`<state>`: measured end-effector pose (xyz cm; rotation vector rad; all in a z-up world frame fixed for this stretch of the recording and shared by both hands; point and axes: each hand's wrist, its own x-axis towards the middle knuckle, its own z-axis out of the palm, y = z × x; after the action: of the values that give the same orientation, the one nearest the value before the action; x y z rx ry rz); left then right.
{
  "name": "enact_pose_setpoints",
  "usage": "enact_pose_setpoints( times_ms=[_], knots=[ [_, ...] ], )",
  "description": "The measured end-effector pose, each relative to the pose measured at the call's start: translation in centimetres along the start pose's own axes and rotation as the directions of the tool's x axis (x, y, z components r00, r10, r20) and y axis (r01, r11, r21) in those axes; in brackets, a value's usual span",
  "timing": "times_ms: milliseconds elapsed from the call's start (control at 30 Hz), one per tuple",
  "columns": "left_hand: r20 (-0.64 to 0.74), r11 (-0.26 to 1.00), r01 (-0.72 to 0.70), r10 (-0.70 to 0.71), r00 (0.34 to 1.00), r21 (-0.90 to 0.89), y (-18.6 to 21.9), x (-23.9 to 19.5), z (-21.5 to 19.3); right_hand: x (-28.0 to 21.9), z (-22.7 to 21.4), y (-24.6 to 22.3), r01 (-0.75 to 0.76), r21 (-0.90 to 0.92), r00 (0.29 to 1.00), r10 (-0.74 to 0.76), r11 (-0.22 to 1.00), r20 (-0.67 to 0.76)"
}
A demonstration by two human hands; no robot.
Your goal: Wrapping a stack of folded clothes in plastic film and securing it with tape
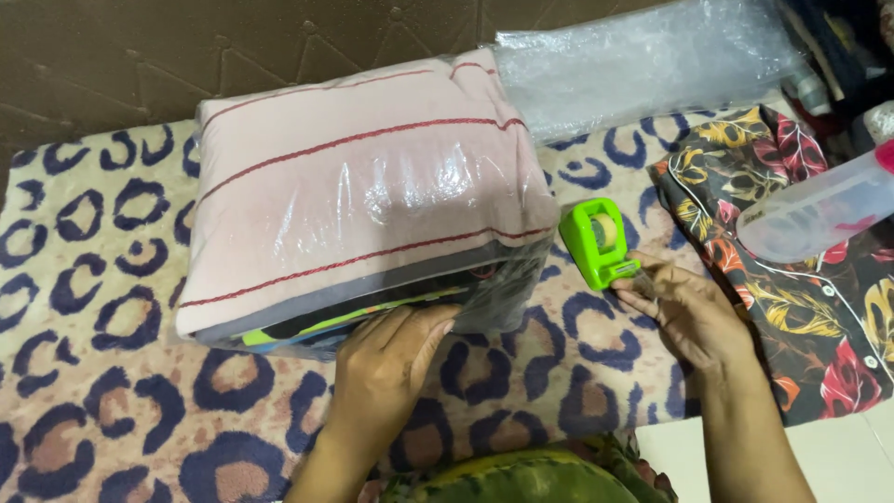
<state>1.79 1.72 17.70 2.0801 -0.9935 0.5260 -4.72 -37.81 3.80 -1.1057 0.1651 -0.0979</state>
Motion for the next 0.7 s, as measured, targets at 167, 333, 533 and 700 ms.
enact_pose_setpoints(
  times_ms=[167, 333, 533, 700],
  knots=[
    [0.006, 1.0, 0.014, -0.014, 1.0, -0.002, 0.1, 0.0, 0.0, -0.4, -0.5, 1.8, 0.096, -0.097, 0.99, -0.106, 0.991, -0.095],
    [0.026, 1.0, 0.017, -0.017, 1.0, 0.004, 0.2, 0.1, 0.0, 0.4, -0.7, 1.4, 0.095, -0.245, 0.982, -0.131, 0.965, -0.133],
    [0.012, 1.0, 0.021, -0.021, 1.0, 0.012, 0.3, 0.1, 0.1, 1.0, -1.9, 2.5, 0.162, -0.275, 0.976, -0.195, 0.948, -0.098],
    [0.015, 1.0, 0.013, -0.013, 1.0, 0.021, 0.4, 0.1, 0.2, 1.4, -2.1, 1.9, 0.148, -0.214, 0.981, -0.17, 0.965, -0.09]
  ],
)
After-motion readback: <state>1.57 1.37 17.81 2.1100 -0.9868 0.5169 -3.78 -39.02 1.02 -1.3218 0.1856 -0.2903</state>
